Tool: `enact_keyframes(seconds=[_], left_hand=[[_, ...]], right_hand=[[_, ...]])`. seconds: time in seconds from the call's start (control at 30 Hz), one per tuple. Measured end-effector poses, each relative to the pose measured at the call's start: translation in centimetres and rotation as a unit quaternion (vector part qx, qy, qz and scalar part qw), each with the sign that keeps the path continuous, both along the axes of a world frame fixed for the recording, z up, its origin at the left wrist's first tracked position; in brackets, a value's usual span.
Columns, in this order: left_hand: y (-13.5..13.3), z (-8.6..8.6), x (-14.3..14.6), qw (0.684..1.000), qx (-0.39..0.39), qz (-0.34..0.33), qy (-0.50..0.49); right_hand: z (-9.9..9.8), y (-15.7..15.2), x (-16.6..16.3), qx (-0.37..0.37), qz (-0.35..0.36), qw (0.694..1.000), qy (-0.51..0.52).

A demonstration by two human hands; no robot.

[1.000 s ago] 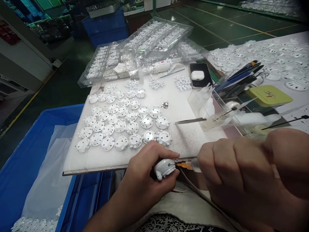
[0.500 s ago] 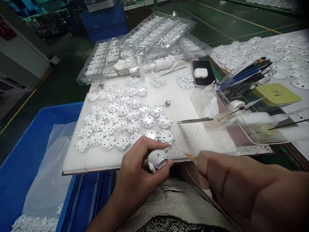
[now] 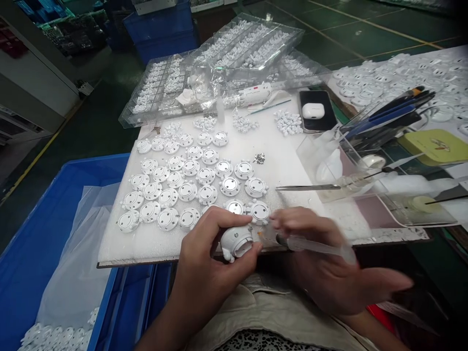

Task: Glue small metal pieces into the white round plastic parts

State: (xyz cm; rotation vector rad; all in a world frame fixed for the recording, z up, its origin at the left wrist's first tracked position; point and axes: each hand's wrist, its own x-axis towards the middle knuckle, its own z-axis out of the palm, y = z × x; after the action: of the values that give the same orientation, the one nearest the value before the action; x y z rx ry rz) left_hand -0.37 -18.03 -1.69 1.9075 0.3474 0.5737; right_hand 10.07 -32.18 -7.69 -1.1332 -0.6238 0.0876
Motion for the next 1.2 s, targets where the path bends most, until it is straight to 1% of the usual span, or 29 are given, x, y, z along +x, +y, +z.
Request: enact_keyframes(seconds=[0.03, 0.07, 0.1, 0.13, 0.17, 0.2, 0.23, 0.27, 0.3, 0.33, 0.37, 0.4, 0.5, 0.57, 0.63, 0.7, 0.8, 0.83, 0.93, 1.0, 1.1, 1.2], left_hand=[[0.1, -0.2, 0.1, 1.000, 0.000, 0.010, -0.009], [0.1, -0.4, 0.2, 1.000, 0.002, 0.023, -0.020], [0.2, -0.8, 0.4, 0.999, 0.005, 0.036, -0.031], [0.2, -1.1, 0.6, 0.998, 0.008, 0.050, -0.040], [0.3, -1.5, 0.7, 0.997, 0.010, 0.066, -0.047], [0.3, -1.9, 0.9, 0.995, 0.009, 0.081, -0.053], [0.4, -2.4, 1.1, 0.994, 0.008, 0.095, -0.058], [0.5, -2.7, 1.2, 0.992, 0.007, 0.106, -0.062], [0.6, -3.1, 1.3, 0.992, 0.008, 0.110, -0.066], [0.7, -3.4, 1.4, 0.991, 0.015, 0.109, -0.070], [0.8, -3.7, 1.5, 0.992, 0.027, 0.100, -0.075], [1.0, -3.9, 1.5, 0.992, 0.043, 0.092, -0.079], [1.4, -4.3, 1.6, 0.988, 0.088, 0.078, -0.102], [1.5, -4.4, 1.7, 0.985, 0.107, 0.068, -0.116], [1.6, -4.4, 1.7, 0.984, 0.119, 0.052, -0.123], [1.7, -4.4, 1.7, 0.983, 0.127, 0.044, -0.126], [2.0, -4.4, 1.7, 0.982, 0.138, 0.050, -0.123], [2.0, -4.4, 1.8, 0.981, 0.142, 0.054, -0.120], [2.1, -4.2, 1.8, 0.979, 0.151, 0.071, -0.116], [1.8, -4.1, 1.9, 0.979, 0.143, 0.094, -0.112], [0.8, -4.1, 1.9, 0.981, 0.097, 0.134, -0.100], [0.0, -4.0, 1.9, 0.985, 0.049, 0.139, -0.093]], right_hand=[[0.0, 0.0, 0.4, 0.033, -0.075, 0.997, 0.001], [-0.1, -0.1, 1.0, 0.043, -0.139, 0.989, 0.002], [-0.1, -0.1, 1.7, 0.019, -0.182, 0.983, -0.006], [-0.2, -0.1, 2.4, -0.043, -0.200, 0.978, -0.026], [-0.2, -0.2, 3.3, -0.130, -0.199, 0.969, -0.064], [-0.1, -0.2, 4.0, -0.219, -0.186, 0.950, -0.118], [0.1, -0.2, 4.7, -0.291, -0.174, 0.923, -0.183], [0.4, -0.2, 5.3, -0.338, -0.167, 0.892, -0.249], [0.8, -0.2, 5.7, -0.362, -0.170, 0.865, -0.304], [1.3, -0.2, 5.9, -0.368, -0.179, 0.845, -0.345], [1.8, -0.2, 6.1, -0.360, -0.192, 0.834, -0.372], [2.4, -0.2, 6.1, -0.349, -0.207, 0.831, -0.381], [3.4, 0.0, 6.4, -0.322, -0.234, 0.841, -0.366], [3.2, 0.4, 6.9, -0.327, -0.232, 0.838, -0.370], [2.6, 1.0, 7.7, -0.334, -0.225, 0.826, -0.396], [1.9, 1.5, 8.3, -0.335, -0.202, 0.819, -0.419], [1.3, 2.0, 8.7, -0.337, -0.139, 0.817, -0.447], [1.4, 2.1, 8.7, -0.336, -0.128, 0.813, -0.457], [1.5, 2.3, 8.3, -0.335, -0.136, 0.799, -0.480], [1.5, 2.4, 8.2, -0.339, -0.148, 0.794, -0.483], [1.3, 2.4, 8.3, -0.346, -0.152, 0.795, -0.475], [1.1, 2.4, 8.5, -0.348, -0.151, 0.796, -0.473]])
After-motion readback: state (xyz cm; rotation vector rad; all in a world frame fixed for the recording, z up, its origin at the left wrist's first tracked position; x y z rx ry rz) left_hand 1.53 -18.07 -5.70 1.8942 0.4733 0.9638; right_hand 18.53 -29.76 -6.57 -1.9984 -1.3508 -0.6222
